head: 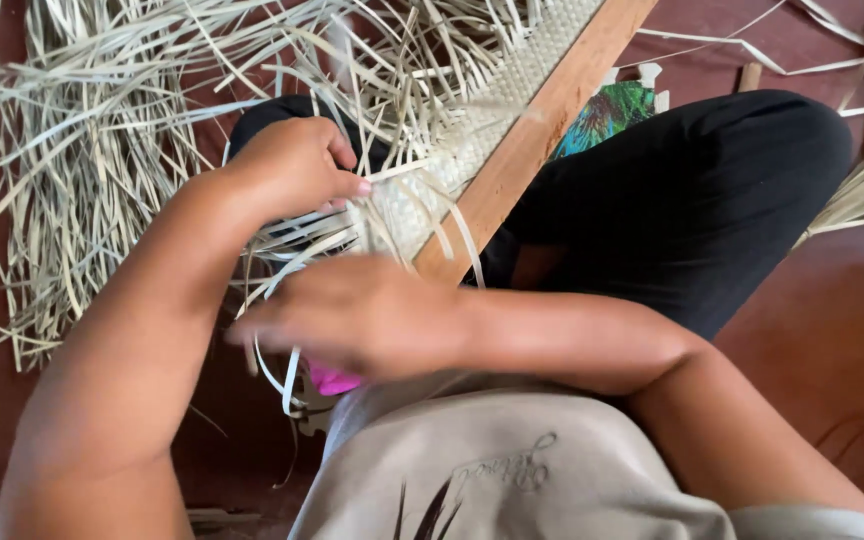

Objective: Weaving thin bamboo strips into a mat using a wooden guide on the floor.

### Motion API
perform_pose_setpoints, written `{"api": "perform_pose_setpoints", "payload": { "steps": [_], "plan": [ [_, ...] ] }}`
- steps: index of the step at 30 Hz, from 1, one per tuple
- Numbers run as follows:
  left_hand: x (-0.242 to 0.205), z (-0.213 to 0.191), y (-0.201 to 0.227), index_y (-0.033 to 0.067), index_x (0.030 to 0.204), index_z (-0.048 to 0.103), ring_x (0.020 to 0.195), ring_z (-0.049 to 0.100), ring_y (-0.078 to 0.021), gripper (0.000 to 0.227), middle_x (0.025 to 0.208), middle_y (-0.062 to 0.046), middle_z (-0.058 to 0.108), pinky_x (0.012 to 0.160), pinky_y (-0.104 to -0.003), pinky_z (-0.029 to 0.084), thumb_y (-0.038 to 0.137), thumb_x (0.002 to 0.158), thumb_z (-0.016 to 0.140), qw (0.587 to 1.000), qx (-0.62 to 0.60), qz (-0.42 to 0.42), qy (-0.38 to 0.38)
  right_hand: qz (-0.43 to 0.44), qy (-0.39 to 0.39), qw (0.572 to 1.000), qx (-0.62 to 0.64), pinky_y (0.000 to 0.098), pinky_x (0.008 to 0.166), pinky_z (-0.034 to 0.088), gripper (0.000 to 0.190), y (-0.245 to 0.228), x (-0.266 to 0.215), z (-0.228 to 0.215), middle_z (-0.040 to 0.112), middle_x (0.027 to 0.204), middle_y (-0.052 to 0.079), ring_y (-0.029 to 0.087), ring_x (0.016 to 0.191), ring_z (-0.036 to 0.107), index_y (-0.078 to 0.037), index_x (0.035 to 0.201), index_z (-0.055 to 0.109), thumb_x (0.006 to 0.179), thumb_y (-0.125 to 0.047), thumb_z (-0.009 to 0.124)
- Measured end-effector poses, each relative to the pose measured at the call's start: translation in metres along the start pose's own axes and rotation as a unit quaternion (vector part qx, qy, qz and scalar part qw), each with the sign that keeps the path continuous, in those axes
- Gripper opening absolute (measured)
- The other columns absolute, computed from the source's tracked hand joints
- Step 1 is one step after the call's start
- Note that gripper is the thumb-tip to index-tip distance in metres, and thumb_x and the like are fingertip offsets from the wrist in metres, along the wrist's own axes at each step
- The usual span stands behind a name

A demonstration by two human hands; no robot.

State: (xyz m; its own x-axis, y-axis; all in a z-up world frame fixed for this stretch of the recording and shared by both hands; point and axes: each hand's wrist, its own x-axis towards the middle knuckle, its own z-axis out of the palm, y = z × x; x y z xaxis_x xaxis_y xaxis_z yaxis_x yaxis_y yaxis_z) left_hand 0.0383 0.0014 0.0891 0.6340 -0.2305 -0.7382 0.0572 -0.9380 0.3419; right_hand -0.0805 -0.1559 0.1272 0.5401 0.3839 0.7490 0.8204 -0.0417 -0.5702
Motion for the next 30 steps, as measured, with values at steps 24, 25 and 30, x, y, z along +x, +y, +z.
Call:
{"api": "perform_pose_setpoints", "payload": {
  "steps": [24, 25, 30],
  "plan": [
    [0.008, 0.011, 0.010, 0.0146, 0.083, 0.078, 0.074, 0.070, -0.0338, 0.017, 0.084, -0.008, 0.076, 0.072, -0.044, 0.056, 0.009, 0.084, 0.063, 0.978, 0.179, 0.057, 0.092, 0.535, -0.151, 0.823, 0.117, 0.0210, 0.047, 0.049, 0.023, 0.125, -0.029, -0.026, 0.070, 0.068, 0.001, 0.006, 0.049, 0.058, -0.002, 0.111, 0.077, 0.098, -0.013, 0.061],
    [0.007, 0.012, 0.012, 0.0111, 0.086, 0.078, 0.075, 0.071, -0.0368, 0.015, 0.084, -0.012, 0.076, 0.072, -0.046, 0.056, 0.011, 0.085, 0.063, 0.975, 0.185, 0.066, 0.107, 0.534, -0.155, 0.822, 0.120, 0.0204, 0.049, 0.048, 0.019, 0.127, -0.029, -0.025, 0.071, 0.068, 0.000, 0.005, 0.051, 0.058, -0.005, 0.107, 0.077, 0.097, -0.013, 0.064],
    [-0.003, 0.014, 0.019, 0.0031, 0.088, 0.075, 0.065, 0.070, -0.0409, 0.014, 0.080, -0.022, 0.073, 0.063, -0.048, 0.055, 0.008, 0.087, 0.062, 0.975, 0.178, 0.078, 0.105, 0.514, -0.152, 0.836, 0.115, 0.0197, 0.056, 0.048, 0.008, 0.136, -0.035, -0.022, 0.071, 0.073, -0.002, 0.005, 0.059, 0.062, -0.007, 0.096, 0.077, 0.093, -0.014, 0.073]
  ]
}}
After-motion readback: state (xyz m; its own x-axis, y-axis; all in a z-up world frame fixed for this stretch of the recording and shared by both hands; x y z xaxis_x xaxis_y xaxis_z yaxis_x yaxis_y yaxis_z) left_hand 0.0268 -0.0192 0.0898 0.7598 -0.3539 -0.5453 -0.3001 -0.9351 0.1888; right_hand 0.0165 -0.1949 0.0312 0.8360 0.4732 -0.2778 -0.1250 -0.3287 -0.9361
